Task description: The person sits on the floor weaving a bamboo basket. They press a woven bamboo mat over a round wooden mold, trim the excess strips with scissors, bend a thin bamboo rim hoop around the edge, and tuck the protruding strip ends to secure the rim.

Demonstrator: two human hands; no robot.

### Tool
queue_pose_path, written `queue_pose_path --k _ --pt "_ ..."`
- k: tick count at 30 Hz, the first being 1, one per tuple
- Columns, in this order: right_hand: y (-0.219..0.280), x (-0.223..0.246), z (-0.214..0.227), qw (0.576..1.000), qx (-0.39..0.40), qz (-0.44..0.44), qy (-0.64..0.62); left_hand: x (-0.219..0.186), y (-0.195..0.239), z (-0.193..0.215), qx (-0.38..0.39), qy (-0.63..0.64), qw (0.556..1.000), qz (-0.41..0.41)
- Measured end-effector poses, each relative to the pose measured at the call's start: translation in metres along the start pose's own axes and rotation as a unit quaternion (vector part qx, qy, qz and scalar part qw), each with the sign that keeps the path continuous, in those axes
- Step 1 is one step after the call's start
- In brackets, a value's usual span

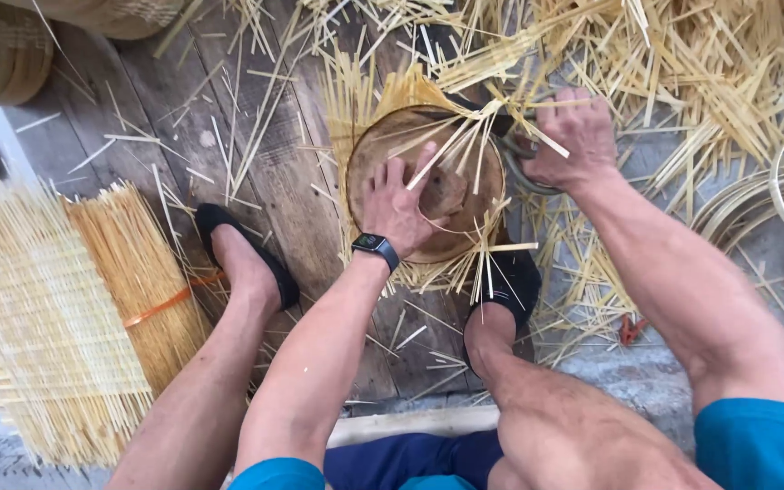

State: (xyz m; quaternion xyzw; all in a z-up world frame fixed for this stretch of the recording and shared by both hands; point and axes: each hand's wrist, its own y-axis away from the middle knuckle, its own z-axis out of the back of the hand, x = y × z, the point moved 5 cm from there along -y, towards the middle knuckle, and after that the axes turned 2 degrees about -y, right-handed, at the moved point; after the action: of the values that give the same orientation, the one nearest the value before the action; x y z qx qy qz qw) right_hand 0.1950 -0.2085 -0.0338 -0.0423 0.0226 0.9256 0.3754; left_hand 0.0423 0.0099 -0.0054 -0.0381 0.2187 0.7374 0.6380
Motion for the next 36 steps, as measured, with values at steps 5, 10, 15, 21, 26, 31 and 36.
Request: queue_pose_path --k 5,10,15,21,26,31,36 --pt "0.042 -0.032 -0.052 0.989 0.123 0.034 -0.069 -0.019 0.006 0.020 0.023 0.003 0.999 0.049" --pt "0.031 -0.018 -0.044 1.000 0.003 -0.001 0.027 -0.031 0.004 0.020 0.047 0.052 0.955 0.287" --pt "0.005 -0.006 -0.054 0.990 -0.127 -0.036 -0.038 -0.022 -0.003 0.006 0.021 0.015 0.976 0.217" --pt "0.028 -0.012 -0.037 0.995 -0.032 -0.031 -0.092 -0.035 0.008 0.021 0.021 0.002 0.986 0.164" --pt "-0.005 0.007 -0.034 0.996 -0.057 -0.049 -0.048 -0.035 0.000 0.027 0.001 0.011 0.988 0.154" --pt "0.014 -0.027 -0.042 0.991 0.095 -0.021 -0.097 -0.029 -0.005 0.034 0.061 -0.018 0.997 0.049" --pt "-0.004 -0.006 -0.040 0.998 0.036 -0.022 -0.049 -0.029 -0.009 0.032 0.091 -0.018 0.995 0.047"
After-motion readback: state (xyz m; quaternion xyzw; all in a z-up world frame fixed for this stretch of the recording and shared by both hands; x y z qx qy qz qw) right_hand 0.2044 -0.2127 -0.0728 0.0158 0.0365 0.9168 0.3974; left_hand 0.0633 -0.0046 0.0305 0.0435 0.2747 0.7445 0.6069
